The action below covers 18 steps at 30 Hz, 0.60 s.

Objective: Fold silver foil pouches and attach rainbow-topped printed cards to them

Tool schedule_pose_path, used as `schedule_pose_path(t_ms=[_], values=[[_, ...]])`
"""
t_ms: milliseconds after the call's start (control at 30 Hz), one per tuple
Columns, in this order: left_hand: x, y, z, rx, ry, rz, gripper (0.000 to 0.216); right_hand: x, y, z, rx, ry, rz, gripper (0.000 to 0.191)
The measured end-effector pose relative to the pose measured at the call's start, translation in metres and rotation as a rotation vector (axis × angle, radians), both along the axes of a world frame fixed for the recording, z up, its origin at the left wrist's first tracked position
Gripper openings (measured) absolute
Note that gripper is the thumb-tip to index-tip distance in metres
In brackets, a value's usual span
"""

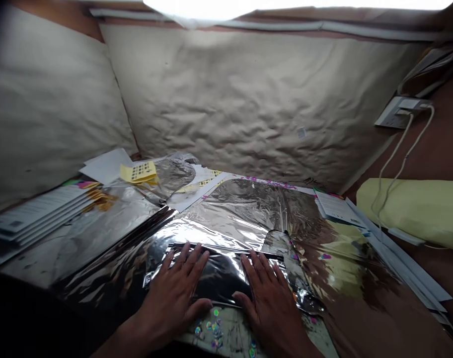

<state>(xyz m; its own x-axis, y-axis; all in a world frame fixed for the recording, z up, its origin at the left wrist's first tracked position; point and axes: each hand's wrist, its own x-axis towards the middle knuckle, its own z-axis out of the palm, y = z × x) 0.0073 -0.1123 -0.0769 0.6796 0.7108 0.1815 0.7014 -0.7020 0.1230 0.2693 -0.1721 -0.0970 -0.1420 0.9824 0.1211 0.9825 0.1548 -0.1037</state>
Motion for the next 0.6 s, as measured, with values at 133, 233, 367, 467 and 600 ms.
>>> schedule_pose_path(t_ms=[133, 233, 367, 467, 600], values=[[0.001, 0.008, -0.002, -0.128, 0.017, 0.031, 0.090, -0.005, 0.001, 0.002, -0.016, 0.006, -0.018, 0.067], [-0.002, 0.025, 0.011, -0.168, 0.045, -0.027, 0.073, -0.011, -0.014, 0.006, -0.003, 0.022, -0.051, 0.066], [-0.004, 0.047, 0.033, -0.034, 0.042, -0.015, 0.038, -0.012, -0.050, 0.027, -0.102, 0.182, 0.169, 0.055], [-0.005, 0.060, 0.039, 0.004, 0.019, -0.050, 0.037, -0.009, -0.064, 0.049, -0.194, 0.368, 0.394, 0.046], [-0.002, 0.070, 0.041, -0.170, -0.005, -0.222, 0.044, -0.013, -0.057, 0.052, -0.006, 0.248, 0.396, 0.062]])
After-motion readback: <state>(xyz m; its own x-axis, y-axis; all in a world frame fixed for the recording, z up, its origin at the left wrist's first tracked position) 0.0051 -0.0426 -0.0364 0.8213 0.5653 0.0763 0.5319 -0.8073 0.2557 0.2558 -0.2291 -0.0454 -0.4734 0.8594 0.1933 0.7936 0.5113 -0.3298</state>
